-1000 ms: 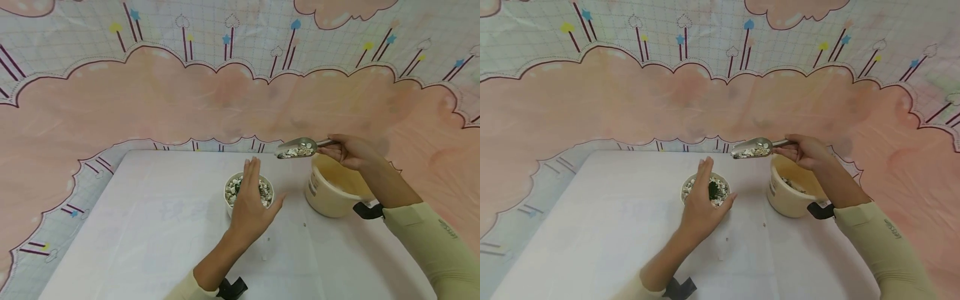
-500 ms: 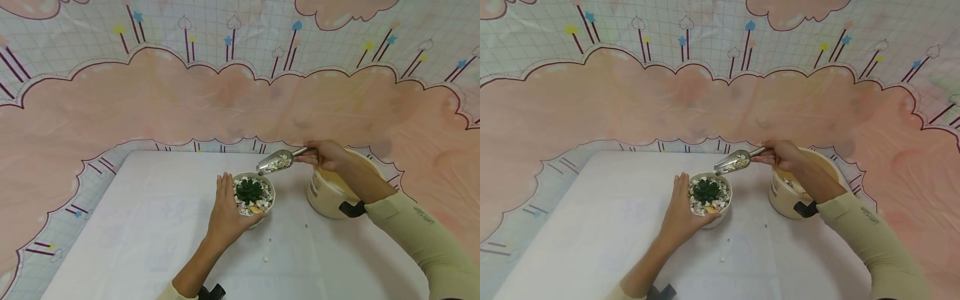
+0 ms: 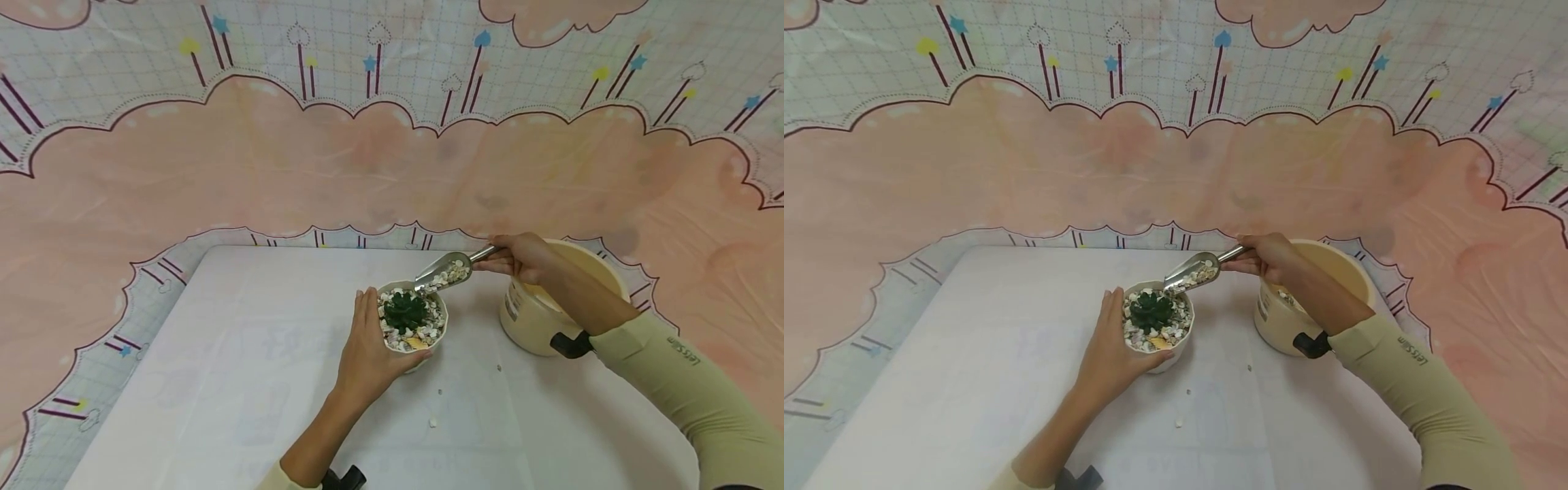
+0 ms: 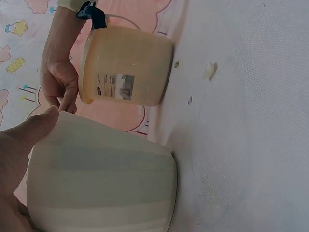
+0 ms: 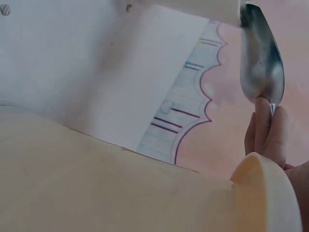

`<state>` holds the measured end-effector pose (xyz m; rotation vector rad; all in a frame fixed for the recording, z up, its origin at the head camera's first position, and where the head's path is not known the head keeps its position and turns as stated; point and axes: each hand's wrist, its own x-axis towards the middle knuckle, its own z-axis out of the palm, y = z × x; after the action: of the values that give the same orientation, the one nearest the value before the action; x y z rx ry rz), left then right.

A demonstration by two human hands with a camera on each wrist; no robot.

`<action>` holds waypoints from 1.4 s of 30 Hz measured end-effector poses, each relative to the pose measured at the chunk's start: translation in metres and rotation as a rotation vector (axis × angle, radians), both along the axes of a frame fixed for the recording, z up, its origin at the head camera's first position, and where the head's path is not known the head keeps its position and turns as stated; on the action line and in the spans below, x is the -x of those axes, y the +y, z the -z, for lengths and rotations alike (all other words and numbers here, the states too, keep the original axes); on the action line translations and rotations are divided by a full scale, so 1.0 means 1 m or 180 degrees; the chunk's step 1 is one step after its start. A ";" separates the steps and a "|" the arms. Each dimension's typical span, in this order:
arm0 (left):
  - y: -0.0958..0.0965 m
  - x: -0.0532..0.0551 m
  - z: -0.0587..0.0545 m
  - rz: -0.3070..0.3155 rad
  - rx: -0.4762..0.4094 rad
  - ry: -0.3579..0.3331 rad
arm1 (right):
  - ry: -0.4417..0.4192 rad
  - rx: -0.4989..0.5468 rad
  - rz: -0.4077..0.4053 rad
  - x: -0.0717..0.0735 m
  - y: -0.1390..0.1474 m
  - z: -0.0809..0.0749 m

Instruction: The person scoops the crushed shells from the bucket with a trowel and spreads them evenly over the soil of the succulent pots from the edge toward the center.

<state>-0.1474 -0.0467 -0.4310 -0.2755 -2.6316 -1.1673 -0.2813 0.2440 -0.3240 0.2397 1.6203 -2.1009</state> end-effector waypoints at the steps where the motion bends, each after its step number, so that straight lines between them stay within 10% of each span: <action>1: 0.000 0.000 0.000 0.0003 -0.0003 0.0005 | 0.0025 -0.0023 0.0012 0.000 -0.001 0.000; 42: -0.001 0.002 0.000 0.0026 -0.0121 0.0066 | 0.0362 -0.0319 0.0190 -0.010 -0.003 -0.012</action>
<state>-0.1490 -0.0473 -0.4313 -0.2900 -2.5898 -1.2089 -0.2715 0.2411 -0.3122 0.2069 1.8086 -2.1141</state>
